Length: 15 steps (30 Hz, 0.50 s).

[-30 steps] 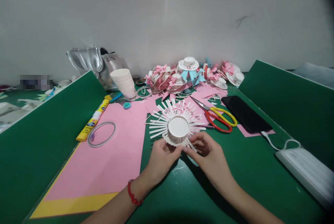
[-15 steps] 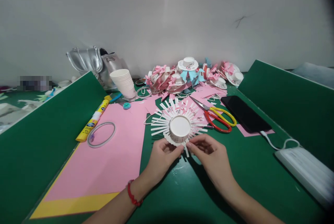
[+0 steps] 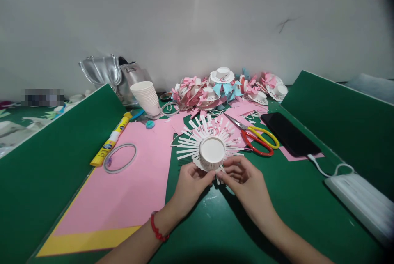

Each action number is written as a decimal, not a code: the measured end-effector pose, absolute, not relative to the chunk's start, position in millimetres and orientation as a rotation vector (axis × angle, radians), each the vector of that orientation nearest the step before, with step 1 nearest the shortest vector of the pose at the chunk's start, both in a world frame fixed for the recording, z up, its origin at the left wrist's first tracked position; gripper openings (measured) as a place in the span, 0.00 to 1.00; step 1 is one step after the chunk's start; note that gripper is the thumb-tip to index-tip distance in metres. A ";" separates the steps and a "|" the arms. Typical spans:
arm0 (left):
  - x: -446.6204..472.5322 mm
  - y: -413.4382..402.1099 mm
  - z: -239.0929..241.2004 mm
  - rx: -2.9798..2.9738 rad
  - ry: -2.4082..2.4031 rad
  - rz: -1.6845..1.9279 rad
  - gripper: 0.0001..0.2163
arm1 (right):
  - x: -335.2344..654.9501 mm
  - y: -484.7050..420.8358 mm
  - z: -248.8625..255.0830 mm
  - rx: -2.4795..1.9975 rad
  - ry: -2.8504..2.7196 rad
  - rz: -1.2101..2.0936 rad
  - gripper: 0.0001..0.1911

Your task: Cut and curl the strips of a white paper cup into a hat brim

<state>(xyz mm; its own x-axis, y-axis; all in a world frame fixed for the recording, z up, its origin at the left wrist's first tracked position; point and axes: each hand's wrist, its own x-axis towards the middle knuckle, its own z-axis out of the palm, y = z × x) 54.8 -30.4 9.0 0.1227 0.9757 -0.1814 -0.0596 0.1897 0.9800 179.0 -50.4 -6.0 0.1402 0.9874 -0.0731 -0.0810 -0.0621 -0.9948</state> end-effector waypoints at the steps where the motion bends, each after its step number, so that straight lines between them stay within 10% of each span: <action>1: 54.7 -30.3 8.7 1.080 1.154 1.025 0.04 | 178.9 -50.7 -5.6 -1.262 -1.026 1.195 0.11; 15: 52.9 -28.7 4.8 1.076 1.189 1.077 0.05 | 185.1 -50.9 0.5 -1.237 -1.458 0.920 0.04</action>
